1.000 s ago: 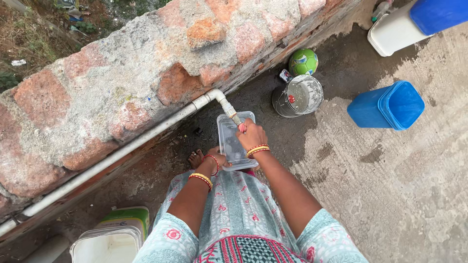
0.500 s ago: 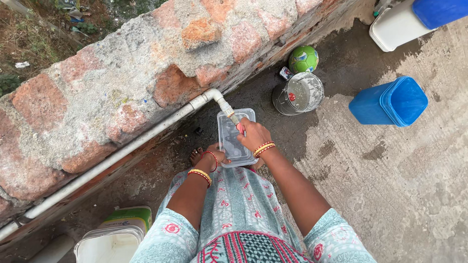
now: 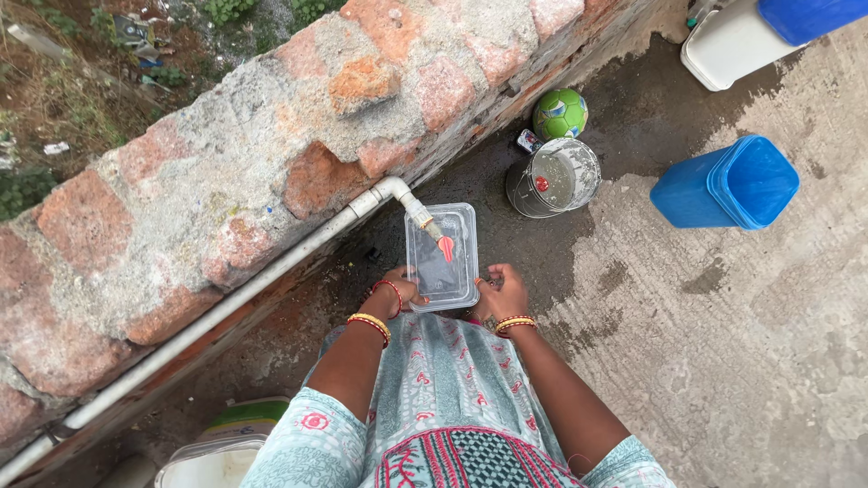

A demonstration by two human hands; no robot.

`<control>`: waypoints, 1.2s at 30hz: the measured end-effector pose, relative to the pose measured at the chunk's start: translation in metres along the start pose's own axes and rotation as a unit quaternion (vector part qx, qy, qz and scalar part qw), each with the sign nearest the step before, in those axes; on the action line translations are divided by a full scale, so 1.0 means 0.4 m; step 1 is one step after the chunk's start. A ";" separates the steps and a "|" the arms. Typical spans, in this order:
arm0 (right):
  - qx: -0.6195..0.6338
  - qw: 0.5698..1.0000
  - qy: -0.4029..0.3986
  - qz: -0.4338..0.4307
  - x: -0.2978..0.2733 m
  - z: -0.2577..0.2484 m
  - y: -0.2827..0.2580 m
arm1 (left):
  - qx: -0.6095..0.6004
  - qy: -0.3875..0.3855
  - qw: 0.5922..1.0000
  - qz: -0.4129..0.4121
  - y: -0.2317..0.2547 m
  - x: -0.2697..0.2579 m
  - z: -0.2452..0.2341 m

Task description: The person fills a plastic container with water from a tap, pours the water into a potted plant, and plucks leaves from other potted plants by hand.

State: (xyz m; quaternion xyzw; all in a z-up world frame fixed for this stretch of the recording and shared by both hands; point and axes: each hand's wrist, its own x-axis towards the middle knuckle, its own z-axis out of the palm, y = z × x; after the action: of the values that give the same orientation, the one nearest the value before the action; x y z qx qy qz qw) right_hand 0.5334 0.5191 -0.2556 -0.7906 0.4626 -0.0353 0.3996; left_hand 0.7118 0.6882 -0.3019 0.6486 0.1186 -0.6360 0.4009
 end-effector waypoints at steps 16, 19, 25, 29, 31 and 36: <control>0.275 0.900 -0.183 0.283 0.012 0.049 -0.028 | -0.044 -0.081 0.996 0.011 -0.012 -0.012 -0.013; 0.242 0.917 -0.186 0.256 0.002 0.054 -0.013 | -0.041 -0.080 0.996 0.010 -0.020 -0.032 -0.017; 0.252 0.923 -0.184 0.227 -0.009 0.074 0.004 | 0.017 -0.070 0.997 0.001 0.000 -0.067 -0.024; 0.261 0.917 -0.181 0.243 -0.018 0.071 -0.005 | -0.007 -0.079 0.997 0.012 -0.003 -0.070 -0.027; 0.255 0.914 -0.195 0.249 -0.023 0.061 -0.012 | -0.027 -0.092 0.995 0.009 -0.010 -0.072 -0.028; 0.242 0.918 -0.194 0.247 -0.033 0.040 -0.033 | -0.020 -0.094 0.995 0.012 -0.003 -0.074 -0.030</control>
State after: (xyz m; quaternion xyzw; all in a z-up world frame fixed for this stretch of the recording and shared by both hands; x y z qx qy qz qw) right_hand 0.5421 0.5421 -0.2535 -0.5221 0.5338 0.1075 0.6564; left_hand 0.7150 0.7076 -0.2768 0.5791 0.0851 -0.6867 0.4311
